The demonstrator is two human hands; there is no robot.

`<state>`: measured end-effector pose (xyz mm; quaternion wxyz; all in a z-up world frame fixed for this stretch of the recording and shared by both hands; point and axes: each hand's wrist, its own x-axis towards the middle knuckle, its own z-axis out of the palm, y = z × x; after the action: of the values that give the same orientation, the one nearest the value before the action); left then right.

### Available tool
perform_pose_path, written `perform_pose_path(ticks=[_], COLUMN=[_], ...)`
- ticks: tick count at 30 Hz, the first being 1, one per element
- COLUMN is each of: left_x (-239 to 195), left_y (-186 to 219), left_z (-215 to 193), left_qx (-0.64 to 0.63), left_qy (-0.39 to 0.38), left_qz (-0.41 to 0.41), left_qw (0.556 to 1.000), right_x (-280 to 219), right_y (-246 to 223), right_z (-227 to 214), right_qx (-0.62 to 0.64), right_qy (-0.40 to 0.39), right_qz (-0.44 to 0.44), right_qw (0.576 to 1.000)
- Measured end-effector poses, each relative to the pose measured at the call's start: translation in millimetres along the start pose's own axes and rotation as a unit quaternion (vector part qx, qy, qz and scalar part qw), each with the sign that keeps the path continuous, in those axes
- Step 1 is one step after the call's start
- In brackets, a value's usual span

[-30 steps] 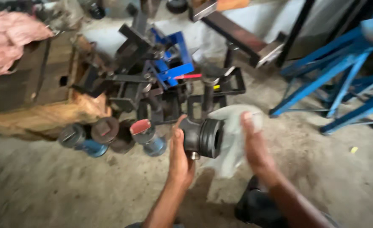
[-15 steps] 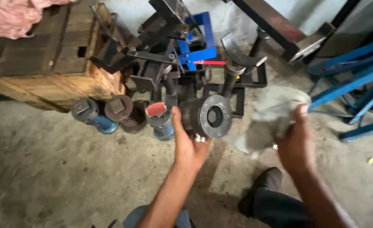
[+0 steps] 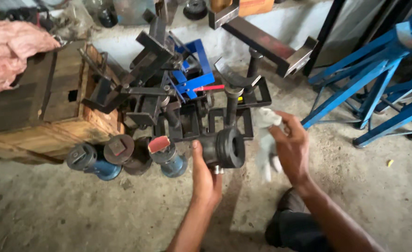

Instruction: The person wipes a metal engine piston with a cloth and then uses a piece of sandpaper to scrub specific areas of the piston surface.

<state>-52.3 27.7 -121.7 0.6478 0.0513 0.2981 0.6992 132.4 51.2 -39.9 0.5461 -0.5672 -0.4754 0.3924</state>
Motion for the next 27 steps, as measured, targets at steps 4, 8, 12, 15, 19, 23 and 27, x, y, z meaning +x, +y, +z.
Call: perform_pose_path(ticks=[4, 8, 12, 15, 19, 23, 27], left_x=[2.1, 2.3, -2.8, -3.5, 2.1, 22.8, 42.5], left_y=[-1.5, 1.6, 15.6, 23.4, 30.9, 32.2, 32.3], left_z=[-7.6, -5.3, 10.3, 19.1, 17.1, 9.7, 1.4], left_qx=[0.039, 0.036, -0.031, -0.057, -0.066, -0.051, -0.057], left_qy=[-0.023, -0.058, -0.068, -0.063, -0.071, 0.011, -0.027], left_qz=[0.007, -0.011, -0.075, -0.086, -0.051, -0.017, 0.012], left_qw=[0.999, 0.998, 0.994, 0.993, 0.994, 0.998, 0.998], right_x=[-20.8, 9.4, 23.1, 22.2, 16.3, 14.4, 17.6], right_y=[14.4, 52.9, 70.0, 50.0, 24.1, 20.2, 13.6], right_z=[20.9, 13.0, -5.6, -11.5, -9.4, -4.9, 5.3], right_qx=[-0.105, -0.170, -0.192, -0.097, -0.033, -0.055, -0.017], right_qy=[-0.117, -0.104, -0.111, -0.098, -0.101, -0.114, -0.131], right_qz=[-0.307, -0.311, -0.169, -0.034, -0.113, -0.032, 0.005], right_qw=[0.939, 0.929, 0.960, 0.990, 0.988, 0.991, 0.991])
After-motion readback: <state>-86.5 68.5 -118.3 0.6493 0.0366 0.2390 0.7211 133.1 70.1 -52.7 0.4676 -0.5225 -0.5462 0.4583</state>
